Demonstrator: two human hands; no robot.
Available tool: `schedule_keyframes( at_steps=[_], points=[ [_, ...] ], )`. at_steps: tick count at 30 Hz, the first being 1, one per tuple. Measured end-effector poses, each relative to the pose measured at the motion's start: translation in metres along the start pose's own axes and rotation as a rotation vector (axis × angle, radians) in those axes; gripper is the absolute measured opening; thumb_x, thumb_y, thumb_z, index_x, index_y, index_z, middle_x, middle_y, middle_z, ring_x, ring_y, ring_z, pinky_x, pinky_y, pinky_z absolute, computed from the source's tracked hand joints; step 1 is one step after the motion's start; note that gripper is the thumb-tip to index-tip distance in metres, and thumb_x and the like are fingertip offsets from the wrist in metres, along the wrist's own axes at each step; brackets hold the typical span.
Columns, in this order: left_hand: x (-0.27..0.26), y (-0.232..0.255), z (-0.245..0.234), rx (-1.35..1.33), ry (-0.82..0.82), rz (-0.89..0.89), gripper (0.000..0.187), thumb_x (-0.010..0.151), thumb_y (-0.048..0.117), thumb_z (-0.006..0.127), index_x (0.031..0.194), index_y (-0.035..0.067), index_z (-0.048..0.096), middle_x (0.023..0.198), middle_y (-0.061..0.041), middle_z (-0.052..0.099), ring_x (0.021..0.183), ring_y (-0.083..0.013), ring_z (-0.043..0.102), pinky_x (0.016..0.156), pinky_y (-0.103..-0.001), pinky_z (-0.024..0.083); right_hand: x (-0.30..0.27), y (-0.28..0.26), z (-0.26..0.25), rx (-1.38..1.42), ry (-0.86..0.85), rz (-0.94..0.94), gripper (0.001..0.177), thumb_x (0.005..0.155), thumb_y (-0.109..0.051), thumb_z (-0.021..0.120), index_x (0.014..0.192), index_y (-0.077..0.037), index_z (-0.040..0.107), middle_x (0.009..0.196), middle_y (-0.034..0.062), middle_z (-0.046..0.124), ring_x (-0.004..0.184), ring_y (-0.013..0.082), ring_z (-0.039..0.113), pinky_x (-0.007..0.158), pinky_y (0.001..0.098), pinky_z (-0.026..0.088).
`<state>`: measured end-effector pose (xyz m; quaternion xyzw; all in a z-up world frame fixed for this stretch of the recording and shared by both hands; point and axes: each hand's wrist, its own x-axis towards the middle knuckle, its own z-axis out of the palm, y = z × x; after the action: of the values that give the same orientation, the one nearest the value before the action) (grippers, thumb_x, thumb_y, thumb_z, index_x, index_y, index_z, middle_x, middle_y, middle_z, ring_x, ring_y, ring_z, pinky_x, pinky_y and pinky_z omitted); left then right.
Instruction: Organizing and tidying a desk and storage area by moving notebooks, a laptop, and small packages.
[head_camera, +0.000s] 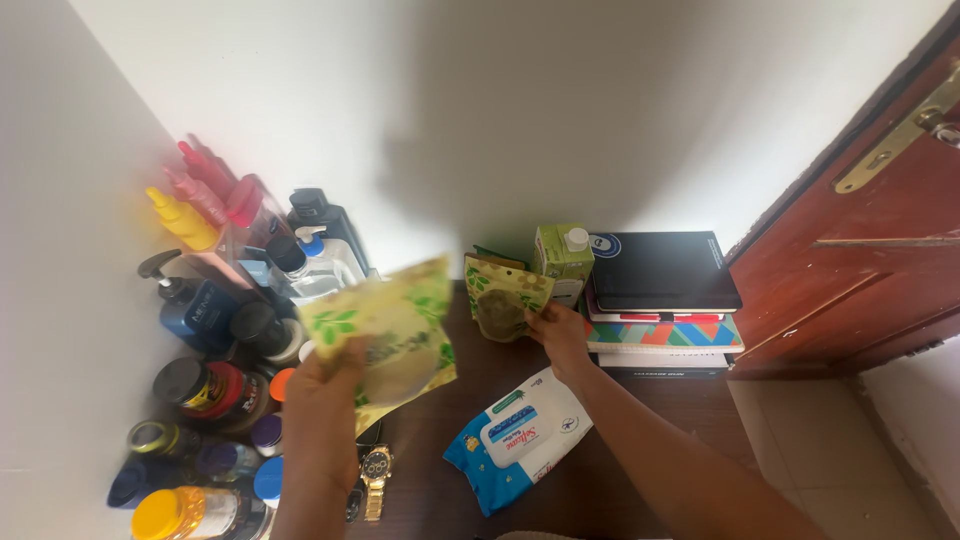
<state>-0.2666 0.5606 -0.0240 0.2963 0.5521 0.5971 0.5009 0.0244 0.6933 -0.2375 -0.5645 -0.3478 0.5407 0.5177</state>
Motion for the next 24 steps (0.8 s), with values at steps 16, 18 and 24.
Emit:
schedule_keyframes(
  at_steps=[16,18,24],
  points=[
    [0.119,-0.121,0.087,0.410,-0.406,-0.084,0.028,0.096,0.006,0.060,0.120,0.009,0.074,0.120,-0.005,0.070,0.105,-0.0174,0.065,0.095,-0.027,0.049,0.025,-0.244,0.015,-0.839,-0.140,-0.821,0.020,0.092,-0.011,0.071,0.110,-0.010,0.077,0.103,0.0056,0.079,0.093,0.0136,0.076,0.083,0.0274,0.059],
    [0.136,-0.147,0.084,0.307,-0.381,-0.064,0.036,0.090,-0.008,0.055,0.116,0.005,0.076,0.130,0.000,0.068,0.113,-0.0170,0.066,0.098,-0.026,0.049,0.061,-0.243,0.035,-1.060,-0.521,-0.723,0.027,0.080,-0.009,0.074,0.107,-0.011,0.077,0.108,0.0091,0.078,0.098,0.0250,0.072,0.089,0.0369,0.057],
    [0.153,-0.182,0.092,0.350,-0.320,-0.022,0.026,0.088,-0.010,0.058,0.097,0.001,0.079,0.143,-0.001,0.060,0.121,-0.0200,0.064,0.097,-0.030,0.055,0.107,-0.200,0.076,-1.785,-0.841,-0.317,0.061,0.061,-0.020,0.092,0.120,-0.022,0.073,0.106,0.0092,0.074,0.102,0.0298,0.069,0.087,0.0431,0.056]
  ],
)
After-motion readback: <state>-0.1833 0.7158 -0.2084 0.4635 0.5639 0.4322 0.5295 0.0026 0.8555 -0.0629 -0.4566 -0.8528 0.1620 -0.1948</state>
